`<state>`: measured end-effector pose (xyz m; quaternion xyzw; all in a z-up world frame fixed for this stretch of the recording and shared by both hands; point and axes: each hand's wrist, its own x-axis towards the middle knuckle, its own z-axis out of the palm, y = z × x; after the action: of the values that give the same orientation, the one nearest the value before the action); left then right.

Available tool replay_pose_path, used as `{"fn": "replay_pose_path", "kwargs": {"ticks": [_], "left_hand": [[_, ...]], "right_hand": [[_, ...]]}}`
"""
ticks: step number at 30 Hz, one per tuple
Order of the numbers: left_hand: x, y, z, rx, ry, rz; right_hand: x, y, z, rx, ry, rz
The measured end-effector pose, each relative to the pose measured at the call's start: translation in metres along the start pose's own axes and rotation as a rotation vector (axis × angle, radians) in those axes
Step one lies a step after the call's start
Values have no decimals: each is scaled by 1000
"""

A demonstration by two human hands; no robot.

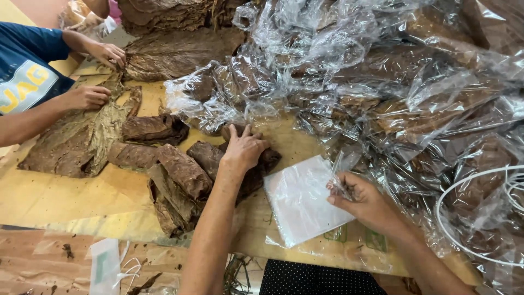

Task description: The person repeatedly picks up dried brown leaves from a pile on a wooden table, places them into clear plastic bags, and seals the bags. A second person is visible in the background also handling the leaves. The camera is positioned overhead, showing the hands and the workspace.

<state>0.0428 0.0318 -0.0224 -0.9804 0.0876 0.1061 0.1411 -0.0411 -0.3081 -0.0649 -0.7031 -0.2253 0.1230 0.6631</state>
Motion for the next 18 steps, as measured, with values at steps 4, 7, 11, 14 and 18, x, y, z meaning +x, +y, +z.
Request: {"fn": "replay_pose_path", "kwargs": {"ticks": [4,7,11,14,18], "left_hand": [[-21,-6,-26,-90,-54,-32],[-47,-11,-59,-118,-41,-27],[-71,-23,-80,-469,177,12],[-83,-26,-80,-689,382,53],[-116,2,-94,-1037,605,49]], "right_hand": [[9,-23,0,-14,43,-4],[17,-23,0,-32,68,-87],[25,-37,7,7,171,-126],[35,-42,12,26,198,-131],[46,-38,15,12,215,-127]]}}
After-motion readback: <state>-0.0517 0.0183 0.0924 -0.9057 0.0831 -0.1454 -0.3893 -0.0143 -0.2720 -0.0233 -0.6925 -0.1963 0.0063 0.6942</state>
